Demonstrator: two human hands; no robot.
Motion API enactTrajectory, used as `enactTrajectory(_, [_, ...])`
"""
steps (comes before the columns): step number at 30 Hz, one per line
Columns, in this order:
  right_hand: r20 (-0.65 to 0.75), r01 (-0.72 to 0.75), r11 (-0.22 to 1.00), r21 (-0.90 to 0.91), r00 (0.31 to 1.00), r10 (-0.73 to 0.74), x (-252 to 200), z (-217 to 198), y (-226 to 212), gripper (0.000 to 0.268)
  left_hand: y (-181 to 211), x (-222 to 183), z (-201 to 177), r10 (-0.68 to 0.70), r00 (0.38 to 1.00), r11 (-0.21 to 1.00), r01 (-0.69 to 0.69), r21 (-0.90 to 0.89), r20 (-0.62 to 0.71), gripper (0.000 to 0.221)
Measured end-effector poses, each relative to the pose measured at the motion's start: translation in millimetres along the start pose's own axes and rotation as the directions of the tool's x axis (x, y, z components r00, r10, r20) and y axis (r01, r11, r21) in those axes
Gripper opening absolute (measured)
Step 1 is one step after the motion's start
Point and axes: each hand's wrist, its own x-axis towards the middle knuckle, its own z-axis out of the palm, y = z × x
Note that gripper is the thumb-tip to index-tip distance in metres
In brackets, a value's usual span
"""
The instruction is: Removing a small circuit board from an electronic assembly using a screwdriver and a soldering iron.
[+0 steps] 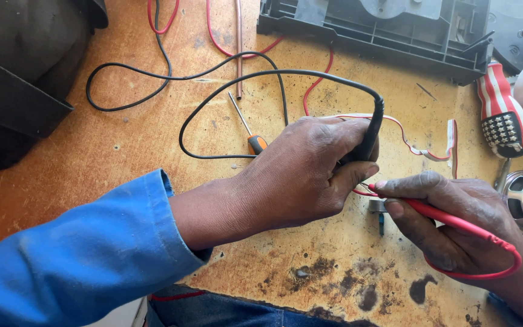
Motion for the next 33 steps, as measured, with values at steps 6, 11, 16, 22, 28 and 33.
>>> enactTrajectory(6, [0.015, 0.026, 0.997, 0.079, 1.000, -0.027, 3, -1, -3, 0.022, 0, 0, 1, -0.006, 1.000, 0.999, 0.006, 0.035, 0.007, 0.015])
enactTrajectory(11, [0.006, -0.009, 1.000, 0.014, 1.000, 0.009, 0, 1, -2, 0.022, -1, -2, 3, -0.004, 1.000, 0.999, 0.004, 0.041, -0.001, 0.014])
enactTrajectory(16, [0.006, -0.007, 1.000, 0.003, 1.000, 0.007, -1, 2, -3, 0.022, 1, -2, 2, -0.003, 1.000, 0.999, 0.003, 0.035, 0.003, 0.017])
enactTrajectory(22, [0.011, -0.013, 1.000, 0.018, 1.000, 0.013, -2, 0, -4, 0.022, 1, -1, 7, 0.017, 1.000, 0.999, -0.016, 0.041, -0.014, 0.014])
enactTrajectory(28, [-0.174, -0.167, 0.986, -0.030, 0.972, 0.159, 4, 18, -23, 0.019, 2, -5, 4, -0.059, 0.998, 0.993, 0.060, 0.104, -0.012, 0.016])
enactTrajectory(33, [-0.202, -0.244, 0.969, -0.032, 0.951, 0.233, 0, 20, -22, 0.020, 0, -6, 7, -0.058, 0.998, 0.995, 0.058, 0.087, -0.009, 0.017])
